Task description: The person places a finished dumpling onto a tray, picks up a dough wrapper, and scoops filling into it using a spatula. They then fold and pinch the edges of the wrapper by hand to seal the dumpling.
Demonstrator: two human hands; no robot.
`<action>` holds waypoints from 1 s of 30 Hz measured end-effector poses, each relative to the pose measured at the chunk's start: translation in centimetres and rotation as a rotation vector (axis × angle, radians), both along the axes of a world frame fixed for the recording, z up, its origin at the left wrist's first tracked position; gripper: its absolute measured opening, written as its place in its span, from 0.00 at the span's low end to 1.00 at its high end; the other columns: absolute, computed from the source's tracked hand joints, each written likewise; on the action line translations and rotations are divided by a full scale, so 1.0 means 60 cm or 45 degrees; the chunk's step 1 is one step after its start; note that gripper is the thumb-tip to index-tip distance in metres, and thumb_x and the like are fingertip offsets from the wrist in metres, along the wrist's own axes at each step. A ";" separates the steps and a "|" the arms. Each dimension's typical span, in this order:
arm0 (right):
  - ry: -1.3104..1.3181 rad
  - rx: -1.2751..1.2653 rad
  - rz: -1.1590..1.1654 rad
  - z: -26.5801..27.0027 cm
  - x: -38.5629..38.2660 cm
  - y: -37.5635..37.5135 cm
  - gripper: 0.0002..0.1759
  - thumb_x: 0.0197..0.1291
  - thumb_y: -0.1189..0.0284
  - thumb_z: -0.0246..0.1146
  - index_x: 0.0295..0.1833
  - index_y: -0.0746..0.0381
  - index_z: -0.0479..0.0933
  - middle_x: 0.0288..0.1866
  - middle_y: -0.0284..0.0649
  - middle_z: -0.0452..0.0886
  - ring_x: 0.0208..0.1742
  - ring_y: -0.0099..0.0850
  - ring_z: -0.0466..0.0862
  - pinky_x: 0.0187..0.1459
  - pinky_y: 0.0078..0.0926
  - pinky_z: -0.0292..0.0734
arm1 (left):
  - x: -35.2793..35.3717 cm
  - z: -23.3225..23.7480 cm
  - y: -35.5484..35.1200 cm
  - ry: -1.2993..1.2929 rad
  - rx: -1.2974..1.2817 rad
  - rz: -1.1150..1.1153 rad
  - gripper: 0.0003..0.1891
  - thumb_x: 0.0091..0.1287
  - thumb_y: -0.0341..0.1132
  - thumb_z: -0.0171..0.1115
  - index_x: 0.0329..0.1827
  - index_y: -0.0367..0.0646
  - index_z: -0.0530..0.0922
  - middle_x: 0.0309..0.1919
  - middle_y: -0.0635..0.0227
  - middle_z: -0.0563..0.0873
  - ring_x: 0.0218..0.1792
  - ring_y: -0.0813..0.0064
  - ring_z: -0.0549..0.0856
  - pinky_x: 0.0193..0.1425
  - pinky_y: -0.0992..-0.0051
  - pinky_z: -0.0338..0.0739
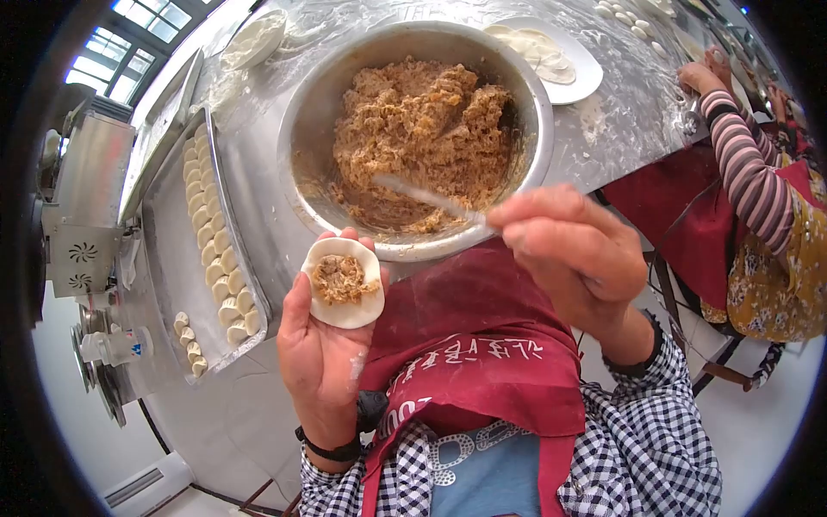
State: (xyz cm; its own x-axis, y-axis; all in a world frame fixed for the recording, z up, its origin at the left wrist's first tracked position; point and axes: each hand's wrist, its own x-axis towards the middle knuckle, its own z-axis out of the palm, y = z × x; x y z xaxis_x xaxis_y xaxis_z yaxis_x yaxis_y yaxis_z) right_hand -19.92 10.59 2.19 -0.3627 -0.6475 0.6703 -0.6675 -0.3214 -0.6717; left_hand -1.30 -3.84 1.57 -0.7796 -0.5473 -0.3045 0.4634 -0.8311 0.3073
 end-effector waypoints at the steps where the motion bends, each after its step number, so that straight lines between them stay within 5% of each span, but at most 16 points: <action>1: 0.179 0.056 -0.093 0.001 -0.010 -0.009 0.06 0.51 0.81 0.63 0.37 0.67 0.77 0.37 0.48 0.81 0.35 0.37 0.82 0.35 0.27 0.77 | 0.000 0.002 0.001 -0.029 -0.045 -0.040 0.23 0.72 0.36 0.41 0.67 0.34 0.56 0.66 0.51 0.61 0.68 0.53 0.61 0.69 0.51 0.60; 5: 0.615 0.360 0.016 -0.021 -0.050 -0.026 0.09 0.44 0.77 0.66 0.34 0.64 0.77 0.35 0.39 0.81 0.39 0.37 0.81 0.39 0.33 0.76 | 0.000 0.006 0.006 -0.046 -0.051 -0.088 0.24 0.72 0.37 0.42 0.67 0.34 0.55 0.66 0.49 0.60 0.67 0.52 0.61 0.68 0.51 0.61; 9: 0.704 0.467 0.073 -0.018 -0.043 -0.025 0.13 0.41 0.70 0.69 0.35 0.62 0.77 0.38 0.37 0.80 0.45 0.36 0.79 0.45 0.34 0.74 | 0.001 0.010 0.007 -0.077 -0.163 -0.169 0.26 0.71 0.37 0.43 0.68 0.34 0.53 0.67 0.48 0.59 0.67 0.52 0.61 0.67 0.50 0.62; 15: 0.426 0.253 0.094 0.026 0.019 -0.006 0.19 0.40 0.70 0.71 0.40 0.64 0.76 0.47 0.47 0.79 0.48 0.45 0.78 0.46 0.36 0.76 | -0.001 0.016 0.007 -0.070 -0.100 -0.262 0.26 0.70 0.36 0.45 0.68 0.33 0.53 0.65 0.47 0.61 0.65 0.53 0.65 0.67 0.53 0.64; 20: 0.439 0.090 0.086 0.019 0.066 -0.044 0.14 0.41 0.77 0.65 0.39 0.65 0.77 0.49 0.46 0.78 0.48 0.40 0.78 0.44 0.31 0.77 | 0.005 0.014 0.015 -0.091 0.006 -0.286 0.27 0.69 0.38 0.46 0.67 0.34 0.55 0.63 0.47 0.65 0.63 0.57 0.69 0.66 0.57 0.66; 26: 0.392 0.076 0.154 0.012 0.065 -0.063 0.10 0.38 0.79 0.66 0.31 0.65 0.76 0.46 0.46 0.78 0.48 0.42 0.78 0.43 0.32 0.77 | 0.013 0.015 0.021 -0.121 0.008 -0.384 0.27 0.69 0.40 0.47 0.67 0.35 0.56 0.61 0.48 0.68 0.62 0.60 0.71 0.66 0.61 0.65; 30: 0.298 0.107 0.197 0.013 0.066 -0.063 0.10 0.36 0.78 0.68 0.27 0.65 0.75 0.46 0.45 0.78 0.48 0.42 0.78 0.43 0.33 0.77 | 0.016 0.011 0.019 -0.142 -0.167 -0.442 0.32 0.63 0.37 0.56 0.68 0.34 0.56 0.60 0.52 0.70 0.61 0.64 0.72 0.65 0.66 0.66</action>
State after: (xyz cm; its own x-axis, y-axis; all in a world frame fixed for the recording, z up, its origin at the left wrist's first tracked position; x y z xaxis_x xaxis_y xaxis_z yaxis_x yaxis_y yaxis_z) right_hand -15.97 6.83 2.96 -0.0974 -0.7400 0.6655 -0.7547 -0.3811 -0.5341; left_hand -0.34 -2.69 2.23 -0.8913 -0.2967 -0.3429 0.1193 -0.8829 0.4541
